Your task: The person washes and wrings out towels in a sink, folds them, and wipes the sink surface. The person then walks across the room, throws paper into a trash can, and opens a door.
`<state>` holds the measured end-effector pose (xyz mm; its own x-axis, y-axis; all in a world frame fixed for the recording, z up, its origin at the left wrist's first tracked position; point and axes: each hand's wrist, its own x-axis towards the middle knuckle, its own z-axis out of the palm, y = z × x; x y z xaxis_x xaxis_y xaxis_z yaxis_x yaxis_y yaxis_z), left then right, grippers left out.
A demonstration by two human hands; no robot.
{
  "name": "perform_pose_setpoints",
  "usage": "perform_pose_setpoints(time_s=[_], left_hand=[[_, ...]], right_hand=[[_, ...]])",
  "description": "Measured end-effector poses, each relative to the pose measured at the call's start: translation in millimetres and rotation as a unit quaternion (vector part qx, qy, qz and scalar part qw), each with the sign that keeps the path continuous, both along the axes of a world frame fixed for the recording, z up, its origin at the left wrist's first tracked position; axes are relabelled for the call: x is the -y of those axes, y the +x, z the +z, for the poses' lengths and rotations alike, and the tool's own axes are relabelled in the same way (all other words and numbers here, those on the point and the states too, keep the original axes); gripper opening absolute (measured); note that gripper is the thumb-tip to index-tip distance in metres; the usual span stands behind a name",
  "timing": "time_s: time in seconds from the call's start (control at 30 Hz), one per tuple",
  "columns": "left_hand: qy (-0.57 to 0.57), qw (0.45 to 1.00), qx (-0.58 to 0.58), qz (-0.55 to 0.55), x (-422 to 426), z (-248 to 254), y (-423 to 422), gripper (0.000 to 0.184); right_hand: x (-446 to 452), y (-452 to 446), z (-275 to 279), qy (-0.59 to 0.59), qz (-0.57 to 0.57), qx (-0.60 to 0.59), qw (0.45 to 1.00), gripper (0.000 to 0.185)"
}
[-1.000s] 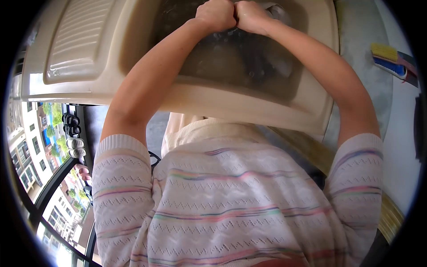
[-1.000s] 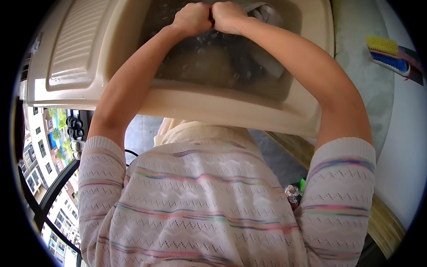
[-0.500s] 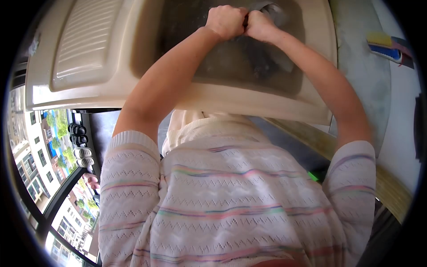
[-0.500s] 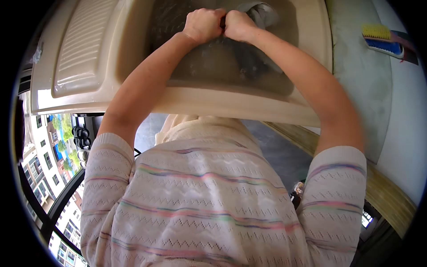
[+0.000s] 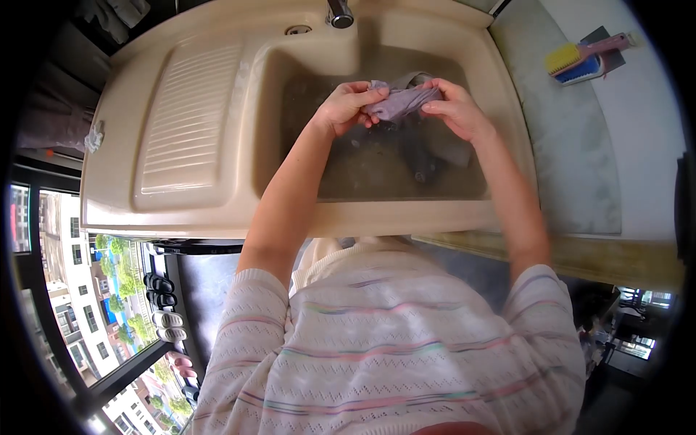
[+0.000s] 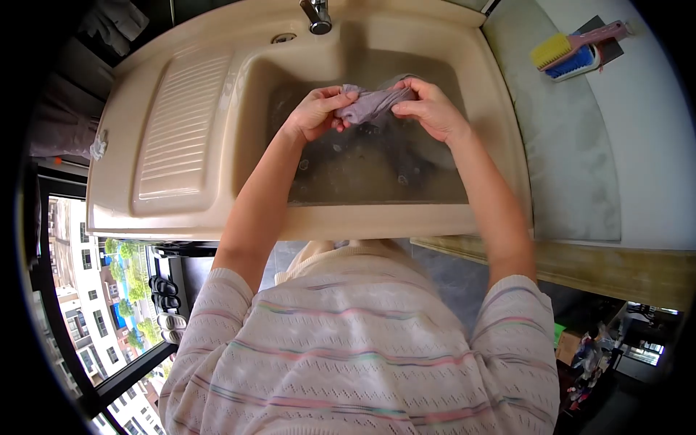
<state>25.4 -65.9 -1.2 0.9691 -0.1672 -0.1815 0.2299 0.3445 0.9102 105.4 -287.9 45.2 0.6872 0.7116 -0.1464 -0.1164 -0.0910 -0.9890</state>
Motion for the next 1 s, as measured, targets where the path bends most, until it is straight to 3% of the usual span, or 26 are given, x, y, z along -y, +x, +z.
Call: perform_pose_setpoints(time_s=[0.07,0.13,0.17,0.23,0.3,0.33,0.4,0.5,0.6,0.63,0.7,0.73,0.8,0.9,1.0], left_hand=[[-0.08,0.995,-0.054,-0.018,-11.6,-7.3,0.3,0.023],[0.064,0.995,-0.077,0.01,-10.7,-10.0,3.1,0.026],[0.079,0.995,-0.055,0.034,-8.5,-11.8,4.9,0.027],[0.071,0.995,0.017,0.072,2.1,2.4,-0.5,0.042],[0.053,0.991,0.094,0.075,15.3,26.3,-7.5,0.079],[0.135,0.963,0.187,0.137,24.0,19.2,-3.1,0.084],[0.233,0.942,0.162,0.179,26.0,17.1,-2.9,0.089],[0.277,0.905,0.179,0.27,18.5,18.5,-3.7,0.069],[0.305,0.918,0.139,0.212,6.0,19.5,1.8,0.038],[0.209,0.948,0.114,0.21,2.7,23.0,1.6,0.03],[0.01,0.978,0.058,0.2,-2.5,36.0,-3.0,0.02],[-0.043,0.974,0.033,0.221,-3.9,53.2,-8.8,0.017],[-0.05,0.977,0.008,0.206,-4.4,62.4,-8.5,0.023],[0.055,0.991,0.082,0.092,-3.5,70.6,-11.5,0.023],[-0.083,0.993,0.079,0.035,-7.4,64.6,-10.1,0.03]], right_hand=[[-0.9,0.2,4.9,0.12,-0.064,-0.028,0.99,0.032],[-6.8,-0.3,16.4,0.195,-0.107,-0.039,0.974,0.033],[-9.1,-1.2,21.3,0.231,-0.128,-0.046,0.963,0.034],[-12.1,-3.2,25.7,0.156,-0.114,-0.003,0.981,0.034],[-20.1,-9.1,28.9,0.103,-0.103,0.039,0.989,0.034],[-22.6,-8.0,30.1,0.093,-0.084,0.047,0.991,0.034],[-26.1,-4.6,30.7,0.071,-0.045,0.06,0.995,0.033],[-26.7,4.8,37.8,0.062,0.0,0.026,0.998,0.035],[-24.1,19.6,39.0,0.037,0.054,-0.008,0.998,0.036],[-23.4,25.9,38.8,0.025,0.072,-0.016,0.997,0.037],[-21.3,37.2,43.0,-0.044,0.106,0.086,0.99,0.036],[-22.0,41.6,45.1,-0.077,0.122,0.136,0.98,0.035],[-27.9,44.9,47.6,0.014,0.101,0.051,0.994,0.032],[-34.3,52.4,38.6,0.159,0.119,-0.108,0.974,0.027],[-37.5,55.2,27.0,0.22,0.102,-0.181,0.953,0.024]])
